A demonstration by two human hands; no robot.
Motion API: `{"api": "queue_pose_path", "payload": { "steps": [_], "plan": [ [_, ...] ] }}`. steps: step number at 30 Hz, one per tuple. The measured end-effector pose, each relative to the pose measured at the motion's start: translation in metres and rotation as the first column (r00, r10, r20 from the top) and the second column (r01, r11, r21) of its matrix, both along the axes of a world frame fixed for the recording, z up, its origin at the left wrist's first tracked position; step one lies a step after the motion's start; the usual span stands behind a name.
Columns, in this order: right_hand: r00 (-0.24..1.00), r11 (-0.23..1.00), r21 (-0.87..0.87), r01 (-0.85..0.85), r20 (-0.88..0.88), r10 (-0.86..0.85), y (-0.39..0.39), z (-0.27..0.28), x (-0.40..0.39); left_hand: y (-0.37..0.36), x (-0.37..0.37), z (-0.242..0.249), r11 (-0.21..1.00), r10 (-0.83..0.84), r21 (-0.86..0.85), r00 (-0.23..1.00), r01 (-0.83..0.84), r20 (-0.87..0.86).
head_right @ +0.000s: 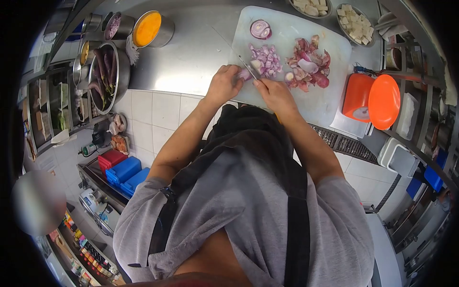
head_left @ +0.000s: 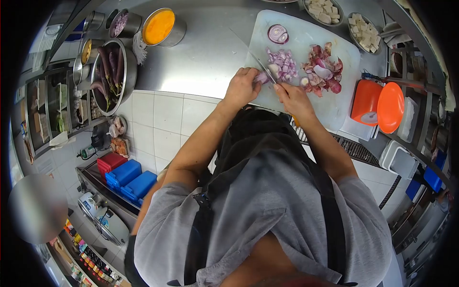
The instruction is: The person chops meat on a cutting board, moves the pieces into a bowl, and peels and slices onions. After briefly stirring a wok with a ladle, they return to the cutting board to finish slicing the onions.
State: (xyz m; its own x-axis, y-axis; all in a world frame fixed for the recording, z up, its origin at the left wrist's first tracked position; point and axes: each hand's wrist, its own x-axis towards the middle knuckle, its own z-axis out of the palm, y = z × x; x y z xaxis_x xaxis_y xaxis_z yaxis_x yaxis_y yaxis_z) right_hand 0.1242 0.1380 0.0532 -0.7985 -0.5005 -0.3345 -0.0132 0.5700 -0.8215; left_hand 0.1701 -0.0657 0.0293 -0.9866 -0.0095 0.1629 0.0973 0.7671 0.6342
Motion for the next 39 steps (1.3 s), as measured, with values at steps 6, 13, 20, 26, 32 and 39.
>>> {"api": "queue_pose_path", "payload": {
  "steps": [6,13,20,26,32,39],
  "plan": [
    [0.948,0.990,-0.100,-0.099,-0.313,0.063,-0.004,-0.016,0.002,0.002,-0.005,0.000,1.000,0.006,-0.018,1.000,-0.005,0.024],
    [0.998,0.997,-0.042,-0.064,0.003,0.064,0.002,0.003,0.006,0.007,0.003,-0.002,0.998,0.052,0.045,0.998,-0.050,-0.038],
    [0.994,0.999,-0.040,-0.027,0.106,0.031,-0.004,0.003,0.009,0.007,0.004,0.001,0.996,0.080,0.047,0.996,-0.078,-0.033],
    [0.982,0.994,-0.096,0.054,0.184,-0.036,0.006,-0.017,0.008,0.009,-0.005,0.000,0.999,0.048,-0.010,0.999,-0.049,-0.015],
    [1.000,0.998,-0.056,-0.004,0.002,0.004,0.016,0.004,0.003,0.013,-0.015,0.007,1.000,-0.007,-0.023,0.999,0.006,-0.036],
    [0.997,0.996,-0.086,-0.032,-0.073,0.025,0.005,-0.008,0.001,0.005,-0.007,-0.001,1.000,0.010,0.014,1.000,-0.010,0.019]
  ]
}}
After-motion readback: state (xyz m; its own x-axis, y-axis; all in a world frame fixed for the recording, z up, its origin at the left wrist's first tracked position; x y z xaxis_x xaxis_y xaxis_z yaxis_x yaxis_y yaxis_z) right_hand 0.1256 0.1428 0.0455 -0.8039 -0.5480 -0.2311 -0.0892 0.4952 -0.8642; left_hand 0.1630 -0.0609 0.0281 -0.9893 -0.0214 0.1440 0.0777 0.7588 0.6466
